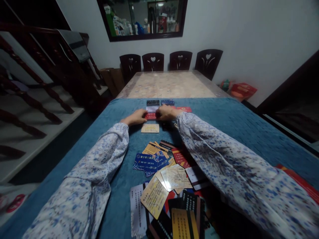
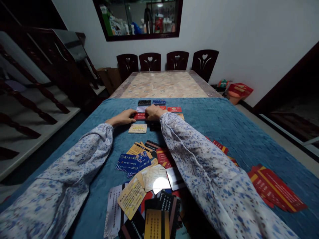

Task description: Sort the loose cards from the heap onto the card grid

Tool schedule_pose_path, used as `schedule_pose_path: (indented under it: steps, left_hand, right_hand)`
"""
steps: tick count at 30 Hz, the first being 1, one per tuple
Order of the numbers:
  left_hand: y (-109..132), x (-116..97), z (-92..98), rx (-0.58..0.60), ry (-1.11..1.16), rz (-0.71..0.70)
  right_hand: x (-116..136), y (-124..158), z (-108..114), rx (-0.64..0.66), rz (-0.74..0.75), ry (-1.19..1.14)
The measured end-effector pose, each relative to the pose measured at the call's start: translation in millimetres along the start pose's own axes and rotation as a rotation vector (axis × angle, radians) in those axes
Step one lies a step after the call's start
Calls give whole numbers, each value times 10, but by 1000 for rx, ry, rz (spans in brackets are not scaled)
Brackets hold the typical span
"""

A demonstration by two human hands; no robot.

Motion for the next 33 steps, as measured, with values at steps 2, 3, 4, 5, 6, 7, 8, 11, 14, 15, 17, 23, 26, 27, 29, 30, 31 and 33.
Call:
schedule_pose_path:
  steps: [2, 3, 4, 5, 6, 7, 8, 11, 14, 15, 17, 23, 26, 27, 29, 30, 31, 33]
  left_hand:
    - [4, 9, -12, -10, -5, 4]
    - [8, 15, -16, -19, -8, 10]
    - [15, 21, -20, -28, -11, 16]
    - [23, 27, -23, -39, -14, 21]
    - [33, 31, -26, -48, -16, 24]
    - [43, 33, -30, -55, -15, 22]
    - [53, 34, -34, -62, -13, 19]
    - [73, 39, -47, -66, -6, 7]
    - [73, 56, -57, -65, -14, 4]
    - [71, 62, -59, -68, -19, 0]
    - [74, 76, -63, -85, -26, -10]
    - [205, 108, -82, -192, -8, -31]
    - [326, 110, -89, -233, 0, -24]
    - [368, 106, -88, -244, 2, -24]
    - [453, 90, -87, -261, 5, -25]
    - [495, 77, -87, -266, 4, -28]
    - [536, 59, -88, -269, 1, -31]
    - [615, 12, -94, -275, -5, -43]
  right_hand:
    - [6, -6, 9, 3, -5, -3]
    - [7, -9, 13, 3, -10, -4]
    - [7, -10, 17, 0, -14, -5]
    - [7, -10, 20, -3, -20, -6]
    - [6, -9, 20, -6, -23, -5]
    - [6, -8, 18, -9, -24, -2]
    - [6, -7, 15, -13, -24, 0]
    - [7, -3, 5, -26, -25, 12]
    - [18, 10, 8, -42, -14, 43]
    - [23, 19, 12, -50, -7, 58]
    - [26, 40, 26, -78, 5, 81]
    - [12, 157, 60, -234, 48, 98]
    - [24, 270, 66, -284, 53, 104]
    - [32, 316, 71, -297, 53, 101]
    - [52, 412, 77, -318, 54, 93]
    - [64, 459, 77, -327, 57, 89]
    - [75, 505, 76, -337, 61, 87]
    - [94, 590, 65, -355, 63, 90]
Point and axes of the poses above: each hand's wrist, its own y-axis away from the middle knuckle, its own z-axis out of the back of the hand, x = y × z, the point moved 6 cm from there along -y, towards the middle knuckle, and after that the axes turned 9 degrees about -z, right-handed, at the moved point
